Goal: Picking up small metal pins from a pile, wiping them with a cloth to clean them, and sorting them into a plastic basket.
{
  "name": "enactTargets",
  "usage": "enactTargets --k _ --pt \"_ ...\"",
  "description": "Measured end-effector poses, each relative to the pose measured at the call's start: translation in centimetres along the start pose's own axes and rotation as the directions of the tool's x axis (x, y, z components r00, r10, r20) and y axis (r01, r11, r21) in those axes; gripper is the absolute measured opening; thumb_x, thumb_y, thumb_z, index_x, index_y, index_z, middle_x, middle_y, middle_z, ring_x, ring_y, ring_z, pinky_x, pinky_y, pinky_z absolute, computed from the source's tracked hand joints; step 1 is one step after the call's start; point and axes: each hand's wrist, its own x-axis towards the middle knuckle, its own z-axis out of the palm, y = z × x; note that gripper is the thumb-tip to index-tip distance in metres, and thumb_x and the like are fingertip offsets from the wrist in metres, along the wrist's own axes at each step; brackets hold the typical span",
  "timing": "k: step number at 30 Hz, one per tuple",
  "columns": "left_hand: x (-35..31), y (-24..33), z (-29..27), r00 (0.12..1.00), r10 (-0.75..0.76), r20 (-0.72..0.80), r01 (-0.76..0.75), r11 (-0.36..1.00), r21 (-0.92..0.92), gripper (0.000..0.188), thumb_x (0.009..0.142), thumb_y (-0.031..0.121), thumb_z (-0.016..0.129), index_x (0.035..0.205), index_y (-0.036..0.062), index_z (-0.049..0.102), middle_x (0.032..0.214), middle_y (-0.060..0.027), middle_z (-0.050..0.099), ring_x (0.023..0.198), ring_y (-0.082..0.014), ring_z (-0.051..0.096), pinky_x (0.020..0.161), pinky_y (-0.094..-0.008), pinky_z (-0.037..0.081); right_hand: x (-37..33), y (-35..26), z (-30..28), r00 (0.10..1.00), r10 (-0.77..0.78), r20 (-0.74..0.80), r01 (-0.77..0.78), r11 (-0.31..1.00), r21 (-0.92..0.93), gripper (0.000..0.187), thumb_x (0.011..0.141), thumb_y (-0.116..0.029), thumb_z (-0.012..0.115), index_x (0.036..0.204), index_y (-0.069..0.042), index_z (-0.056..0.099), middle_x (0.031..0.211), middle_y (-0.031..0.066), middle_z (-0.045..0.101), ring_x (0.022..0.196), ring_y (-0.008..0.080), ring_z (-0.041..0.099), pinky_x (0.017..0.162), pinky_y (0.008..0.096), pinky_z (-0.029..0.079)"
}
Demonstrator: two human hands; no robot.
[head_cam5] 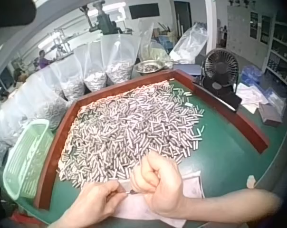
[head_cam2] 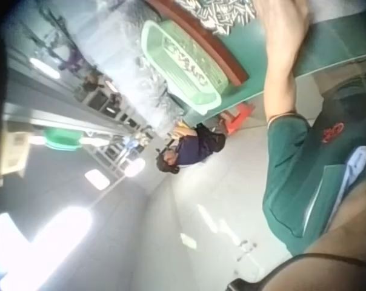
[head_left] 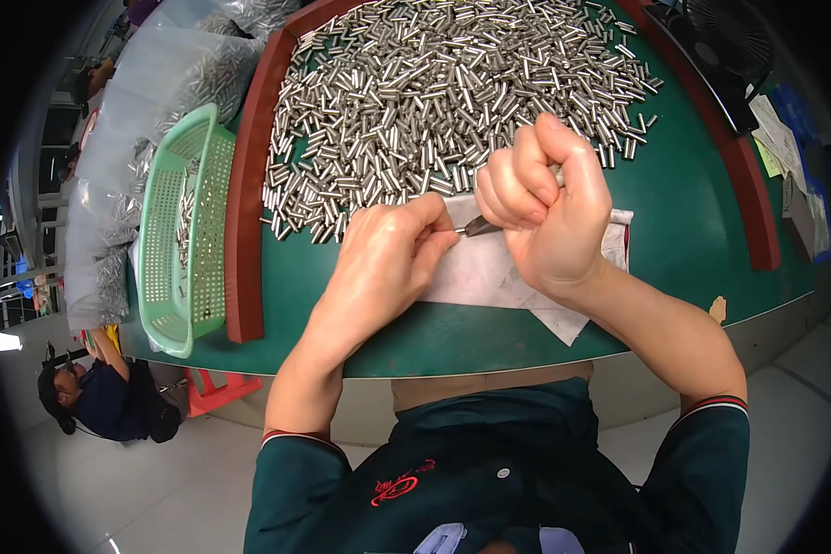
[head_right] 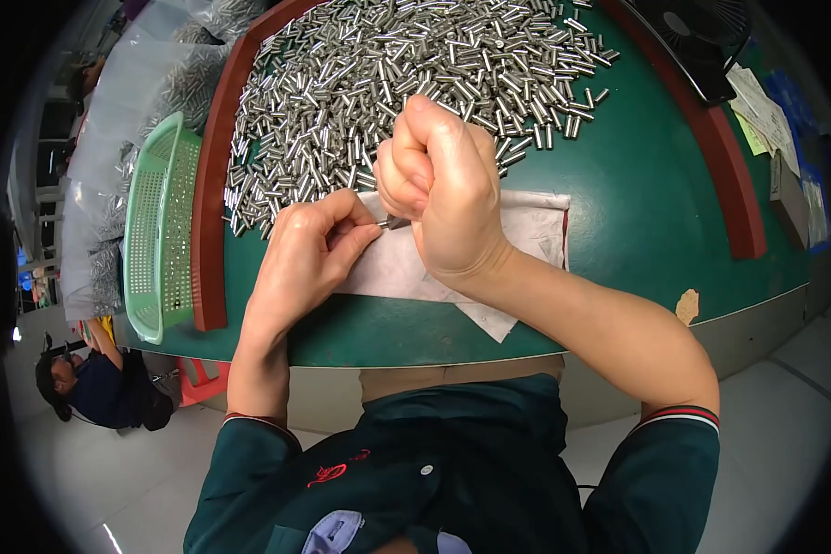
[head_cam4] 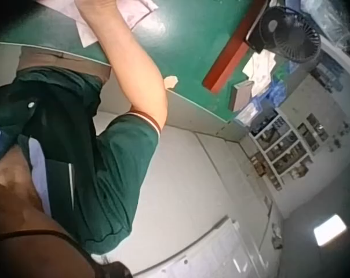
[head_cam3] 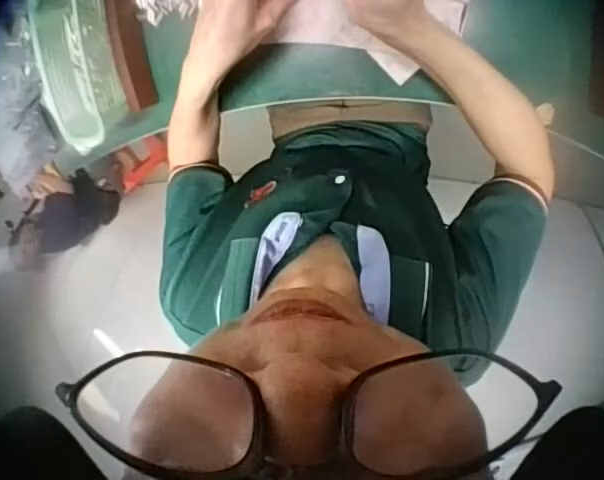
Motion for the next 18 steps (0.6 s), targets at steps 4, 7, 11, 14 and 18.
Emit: enactTargets --k 4,7,11,14,18 --pt "0.13 -0.05 0.12 1.0 -0.008 0.001 0.008 1.0 0.0 0.009 0.07 0.004 0.059 0.067 -0.0003 0.052 0.051 -0.0141 0.051 0.049 -0.0299 0.053 0.047 -0.0368 0.039 0.02 0.05 -0.03 1.0 -0.015 0.014 0.016 0.999 -0.028 0.04 0.087 -0.024 0.028 0.049 -0.014 0.024 0.04 -0.0024 0.023 0.039 0.0089 0.015 0.039 0.0244 0.016" --pt "0.15 0.08 0.11 1.0 -0.001 -0.003 0.001 1.0 0.014 0.009 0.069 0.004 0.059 0.066 -0.0004 0.052 0.051 -0.0139 0.051 0.048 -0.0296 0.052 0.047 -0.0366 0.039 -0.03 0.28 -0.07 0.999 -0.032 0.027 0.033 0.999 -0.041 0.039 0.087 -0.024 0.028 0.049 -0.014 0.024 0.04 -0.0026 0.023 0.039 0.0088 0.015 0.039 0.0244 0.016" --pt "0.28 -0.03 0.13 1.0 0.002 0.003 -0.003 1.0 0.026 0.01 0.068 0.004 0.06 0.064 -0.0004 0.052 0.051 -0.0137 0.051 0.047 -0.0288 0.053 0.047 -0.0363 0.04 -0.37 0.8 0.2 0.998 -0.058 0.019 0.06 0.993 -0.098 0.04 0.087 -0.024 0.028 0.049 -0.014 0.024 0.04 -0.0028 0.023 0.039 0.0085 0.015 0.039 0.0244 0.016" --pt "0.48 -0.12 0.33 1.0 0.01 0.005 -0.01 1.0 -0.005 0.011 0.068 0.004 0.06 0.063 -0.0003 0.051 0.051 -0.0135 0.051 0.047 -0.0284 0.053 0.047 -0.036 0.04 -0.48 0.79 0.35 0.996 -0.09 0.018 0.092 0.987 -0.13 0.04 0.087 -0.024 0.028 0.049 -0.014 0.025 0.041 -0.003 0.024 0.04 0.0083 0.016 0.04 0.0244 0.016" --pt "0.12 -0.08 -0.1 1.0 -0.012 0.0 0.012 1.0 -0.009 0.011 0.068 0.003 0.06 0.063 -0.0002 0.051 0.05 -0.0129 0.051 0.047 -0.0279 0.053 0.047 -0.0354 0.04 -0.41 0.76 0.6 0.994 -0.102 0.042 0.107 0.984 -0.145 0.04 0.087 -0.025 0.029 0.049 -0.014 0.025 0.041 -0.0028 0.024 0.04 0.0083 0.016 0.04 0.0242 0.017"
